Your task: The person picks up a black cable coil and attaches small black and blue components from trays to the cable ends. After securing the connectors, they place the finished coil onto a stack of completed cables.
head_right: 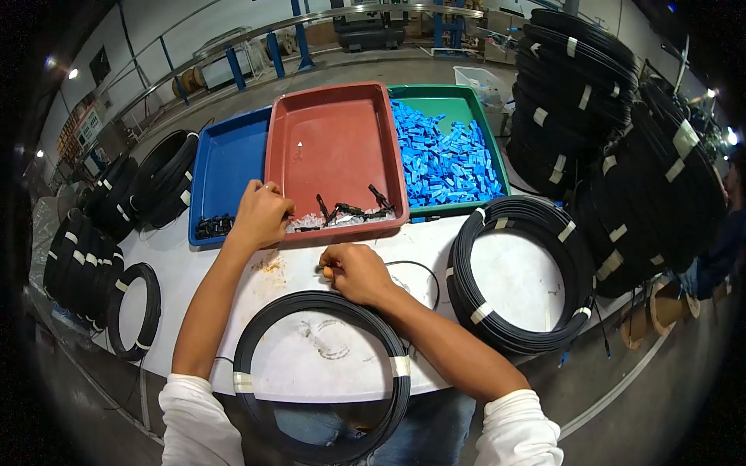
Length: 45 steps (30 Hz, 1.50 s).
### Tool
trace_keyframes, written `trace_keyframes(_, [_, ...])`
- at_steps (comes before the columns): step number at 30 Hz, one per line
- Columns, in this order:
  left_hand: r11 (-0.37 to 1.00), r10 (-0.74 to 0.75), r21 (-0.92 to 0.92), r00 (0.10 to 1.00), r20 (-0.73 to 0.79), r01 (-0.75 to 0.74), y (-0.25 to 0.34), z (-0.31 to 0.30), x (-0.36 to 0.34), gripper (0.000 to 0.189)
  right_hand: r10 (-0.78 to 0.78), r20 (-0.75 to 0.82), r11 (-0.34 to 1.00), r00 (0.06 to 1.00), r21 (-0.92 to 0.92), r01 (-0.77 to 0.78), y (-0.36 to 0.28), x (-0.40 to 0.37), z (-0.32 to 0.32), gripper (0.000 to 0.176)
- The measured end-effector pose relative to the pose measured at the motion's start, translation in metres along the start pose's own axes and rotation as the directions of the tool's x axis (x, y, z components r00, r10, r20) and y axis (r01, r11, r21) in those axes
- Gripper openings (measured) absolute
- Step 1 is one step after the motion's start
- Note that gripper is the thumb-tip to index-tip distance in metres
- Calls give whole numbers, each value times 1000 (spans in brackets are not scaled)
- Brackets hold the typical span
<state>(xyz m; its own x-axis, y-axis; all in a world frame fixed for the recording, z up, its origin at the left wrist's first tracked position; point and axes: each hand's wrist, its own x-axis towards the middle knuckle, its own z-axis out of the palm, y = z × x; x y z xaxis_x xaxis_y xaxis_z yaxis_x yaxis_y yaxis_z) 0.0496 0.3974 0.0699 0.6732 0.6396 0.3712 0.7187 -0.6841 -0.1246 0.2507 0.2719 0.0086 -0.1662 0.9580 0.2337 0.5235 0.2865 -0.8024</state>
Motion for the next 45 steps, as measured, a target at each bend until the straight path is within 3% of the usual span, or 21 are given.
trace_keyframes(2, [956, 34, 279, 978, 206, -92, 8, -12, 11, 12, -94, 19, 992, 995, -83, 96, 1, -2, -4, 16])
trace_keyframes(6, [969, 77, 216, 980, 182, -117, 17, -1, 33, 18, -127, 42, 986, 991, -104, 131, 8, 0, -1, 16])
trace_keyframes(8, [968, 226, -110, 974, 8, -224, 25, 8, 47, 25, -155, 21, 985, 988, -80, 156, 9, -1, 0, 15])
trace_keyframes(9, [969, 222, -111, 975, 9, -220, 28, 12, 53, 25, -148, 30, 986, 988, -78, 150, 7, -1, -2, 14])
trace_keyframes(11, [868, 402, -292, 914, -60, -401, 37, 22, 65, 23, -143, 34, 987, 989, -72, 145, 8, -1, -1, 14])
trace_keyframes(15, [772, 502, -406, 861, -83, -489, 60, 37, 79, 20, -123, 41, 989, 992, -73, 126, 5, -1, -4, 14])
trace_keyframes(18, [803, 466, -423, 885, 7, -420, 67, 48, 86, 21, -121, 38, 990, 992, -66, 123, 5, -1, -3, 14])
trace_keyframes(22, [776, 441, -511, 897, 20, -370, 61, 46, 88, 22, -115, 28, 993, 993, -32, 116, 6, -2, -3, 14])
trace_keyframes(26, [845, 350, -428, 937, -13, -322, 51, 38, 90, 25, -127, 22, 991, 992, -32, 127, 6, -2, -3, 14])
trace_keyframes(28, [941, 314, -192, 933, 176, -280, 48, 24, 92, 26, -122, 19, 992, 992, -38, 123, 5, -1, -3, 14])
trace_keyframes(29, [921, 390, -38, 919, 56, -389, 45, 30, 90, 22, -123, 17, 992, 992, -39, 123, 5, -1, -3, 14])
trace_keyframes(30, [921, 390, -37, 919, 56, -389, 47, 37, 91, 22, -120, 21, 992, 993, -44, 121, 6, -1, -2, 14])
trace_keyframes(32, [883, 372, -218, 902, -219, -416, 56, 50, 97, 19, -120, 28, 991, 992, -50, 121, 6, -1, -2, 13])
trace_keyframes(36, [802, 448, -305, 856, -260, -513, 68, 62, 108, 17, -140, 25, 988, 990, -64, 141, 8, 0, -1, 14])
trace_keyframes(38, [814, 473, -348, 878, -67, -465, 68, 62, 113, 19, -155, 16, 985, 988, -74, 156, 8, -1, -1, 14])
trace_keyframes(41, [798, 414, -466, 910, -36, -382, 62, 46, 104, 18, -142, 0, 989, 990, -47, 142, 7, -2, -3, 14])
trace_keyframes(45, [725, 383, -567, 913, -140, -392, 50, 43, 85, 22, -149, 12, 987, 989, -60, 150, 10, 0, 0, 14])
